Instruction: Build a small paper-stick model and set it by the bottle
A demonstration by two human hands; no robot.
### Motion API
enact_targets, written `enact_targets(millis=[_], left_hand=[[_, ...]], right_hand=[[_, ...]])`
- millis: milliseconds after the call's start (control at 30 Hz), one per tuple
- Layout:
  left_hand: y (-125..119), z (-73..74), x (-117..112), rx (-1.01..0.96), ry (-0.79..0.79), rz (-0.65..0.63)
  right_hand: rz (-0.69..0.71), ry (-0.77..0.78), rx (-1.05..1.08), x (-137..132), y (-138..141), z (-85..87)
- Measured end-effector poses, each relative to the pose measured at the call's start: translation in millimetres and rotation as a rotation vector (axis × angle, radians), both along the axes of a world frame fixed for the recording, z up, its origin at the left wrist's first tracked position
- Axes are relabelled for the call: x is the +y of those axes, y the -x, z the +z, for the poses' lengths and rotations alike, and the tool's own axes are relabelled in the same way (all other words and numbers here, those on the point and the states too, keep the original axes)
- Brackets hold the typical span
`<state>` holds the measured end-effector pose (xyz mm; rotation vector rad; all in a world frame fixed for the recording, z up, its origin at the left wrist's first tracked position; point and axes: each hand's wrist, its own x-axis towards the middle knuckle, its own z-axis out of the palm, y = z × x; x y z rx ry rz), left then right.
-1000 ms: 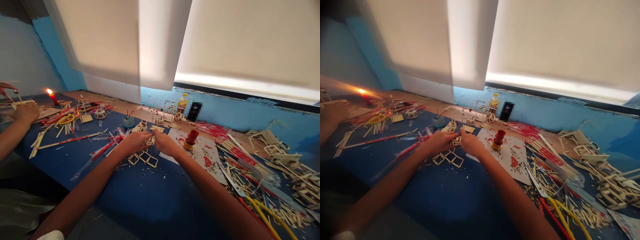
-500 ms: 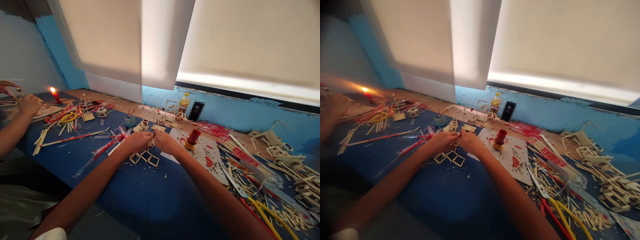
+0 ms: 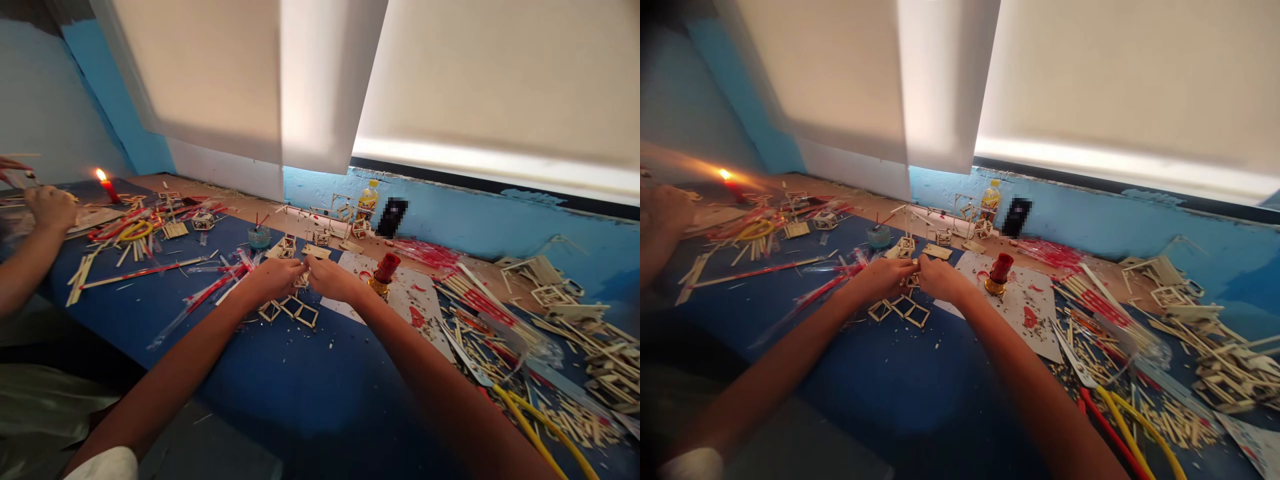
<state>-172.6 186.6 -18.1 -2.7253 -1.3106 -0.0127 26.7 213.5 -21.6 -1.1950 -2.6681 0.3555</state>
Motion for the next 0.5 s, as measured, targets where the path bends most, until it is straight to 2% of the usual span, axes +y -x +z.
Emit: enact_targets(millis=[267,500], left_hand=[[0,-0.9,0,-0.025,-0.001,0.006],[-1,-0.5,-1,-0.070,-0.015,0.000]], right_hand=[[0.053,-0.047,-0.129,-7,-6,10.9],[0.056,-0.106,-0.188,-10,-2,11.8]])
